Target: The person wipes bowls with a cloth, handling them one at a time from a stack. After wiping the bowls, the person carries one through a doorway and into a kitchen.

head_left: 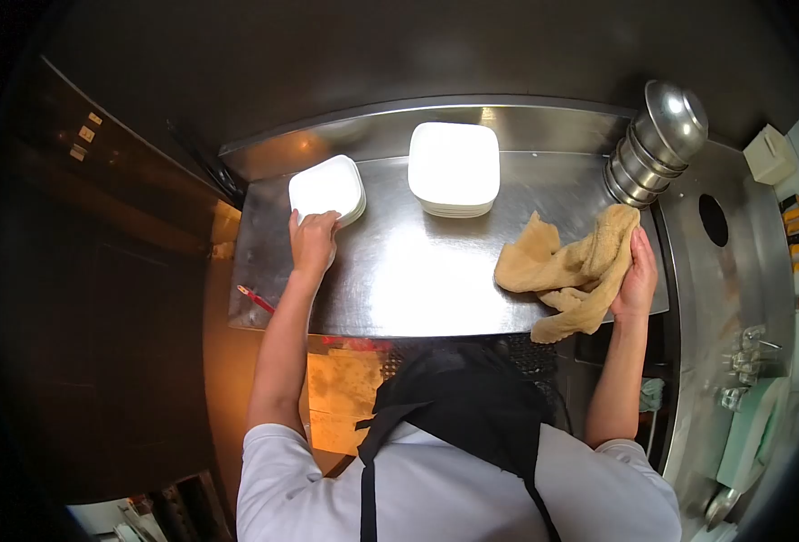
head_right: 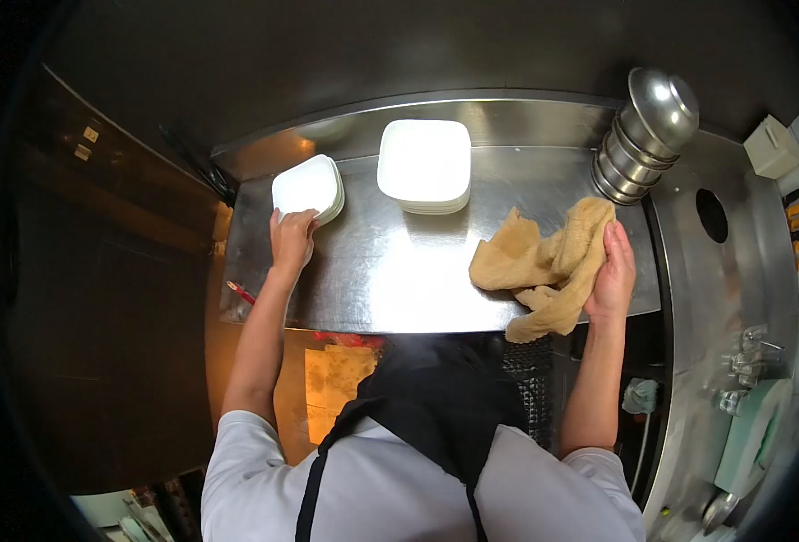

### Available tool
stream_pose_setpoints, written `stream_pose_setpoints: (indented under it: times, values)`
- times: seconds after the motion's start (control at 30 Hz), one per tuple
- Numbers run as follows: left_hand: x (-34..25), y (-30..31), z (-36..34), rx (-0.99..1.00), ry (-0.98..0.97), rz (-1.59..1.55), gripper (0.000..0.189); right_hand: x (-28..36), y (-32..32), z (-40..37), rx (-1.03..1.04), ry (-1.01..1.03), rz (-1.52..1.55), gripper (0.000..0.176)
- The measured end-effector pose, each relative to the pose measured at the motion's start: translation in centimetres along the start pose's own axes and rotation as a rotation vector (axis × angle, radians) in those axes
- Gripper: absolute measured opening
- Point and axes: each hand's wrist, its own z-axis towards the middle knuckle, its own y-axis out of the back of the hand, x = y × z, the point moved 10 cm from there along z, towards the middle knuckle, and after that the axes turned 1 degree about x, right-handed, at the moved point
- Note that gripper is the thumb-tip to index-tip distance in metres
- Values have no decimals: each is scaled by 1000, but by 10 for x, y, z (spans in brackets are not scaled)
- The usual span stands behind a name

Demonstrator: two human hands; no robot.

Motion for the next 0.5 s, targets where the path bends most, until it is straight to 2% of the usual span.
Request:
stream_pose_setpoints:
  times: [0.07,0.1,0.17,0.27,0.3,0.37,0.43,0.5]
  values:
    - [2,9,1,-39,-34,1,10,-6,-2,-2,-5,-5,32,32]
    - [-24,-31,11,-11,39,-55,16,30,3,17,17,44,-53,32]
    - [-13,-20,12,156,109,39,29,17,-5,11,-17,49,-7,31]
    - [-64,22,-1,-162,45,137,55,13,-15,12,-107,143,-116,29]
    - [-78,14,8,-73,41,-34,77,22,-36,16,-94,248,-203,28]
    - [-134,29,28,-167,-35,-325,103,38,-98,24,-56,463,-383,27]
    - [-166,24,45,-164,7,-537,119,56,-186,18,125,929,-631,23]
    - [-180,8,57,-117,110,-695,129,27,-257,32,458,933,-921,26]
